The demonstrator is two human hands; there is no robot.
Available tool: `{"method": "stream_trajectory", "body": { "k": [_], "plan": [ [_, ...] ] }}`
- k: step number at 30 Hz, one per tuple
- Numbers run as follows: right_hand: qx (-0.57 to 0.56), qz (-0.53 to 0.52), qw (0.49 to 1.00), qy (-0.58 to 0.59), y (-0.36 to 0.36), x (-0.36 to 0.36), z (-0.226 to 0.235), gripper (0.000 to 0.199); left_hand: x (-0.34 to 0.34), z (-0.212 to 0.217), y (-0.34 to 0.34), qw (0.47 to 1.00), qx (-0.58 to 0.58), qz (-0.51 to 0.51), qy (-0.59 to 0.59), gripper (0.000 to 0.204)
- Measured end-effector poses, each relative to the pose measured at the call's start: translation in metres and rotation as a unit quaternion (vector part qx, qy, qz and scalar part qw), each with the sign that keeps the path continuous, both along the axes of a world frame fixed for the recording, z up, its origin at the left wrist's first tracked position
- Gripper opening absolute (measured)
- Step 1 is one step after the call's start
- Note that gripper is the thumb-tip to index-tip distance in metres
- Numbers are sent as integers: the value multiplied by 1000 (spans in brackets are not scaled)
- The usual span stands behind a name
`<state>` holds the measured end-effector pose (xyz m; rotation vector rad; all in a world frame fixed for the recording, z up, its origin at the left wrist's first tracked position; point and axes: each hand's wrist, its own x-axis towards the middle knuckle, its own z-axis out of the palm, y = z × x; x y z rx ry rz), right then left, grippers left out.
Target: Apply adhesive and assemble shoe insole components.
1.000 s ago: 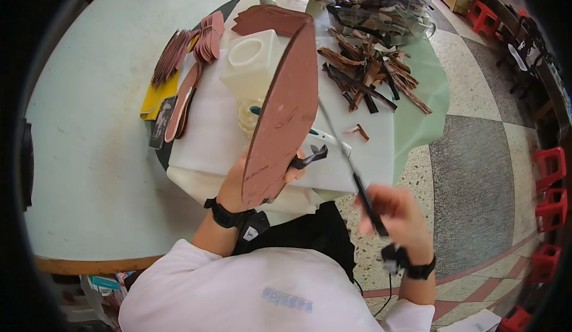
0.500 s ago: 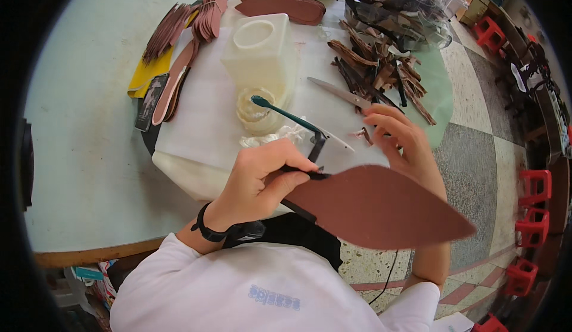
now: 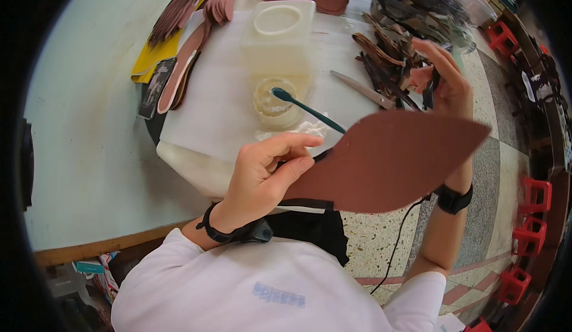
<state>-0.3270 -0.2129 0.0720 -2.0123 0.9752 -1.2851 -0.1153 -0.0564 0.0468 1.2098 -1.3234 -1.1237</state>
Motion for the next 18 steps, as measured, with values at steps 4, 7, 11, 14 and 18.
{"method": "stream_trajectory", "body": {
  "k": [4, 7, 11, 14, 18],
  "plan": [
    [-296, -67, 910, 283, -16, -18, -17, 34, 2, -16, -3, 987, -105, 118, 12, 20],
    [102, -13, 995, -13, 36, -3, -25, 28, 10, -22, 2, 985, -47, 161, 38, 18],
    [250, 86, 957, -122, 99, 14, -27, 23, 2, -22, 1, 977, -34, 184, 100, 16],
    [302, 97, 935, -156, 128, 40, -41, 22, -3, -24, 2, 979, -32, 174, 101, 15],
    [283, 55, 943, -165, 138, 49, -51, 19, -6, -24, 10, 980, 2, 116, 159, 15]
  ]
}}
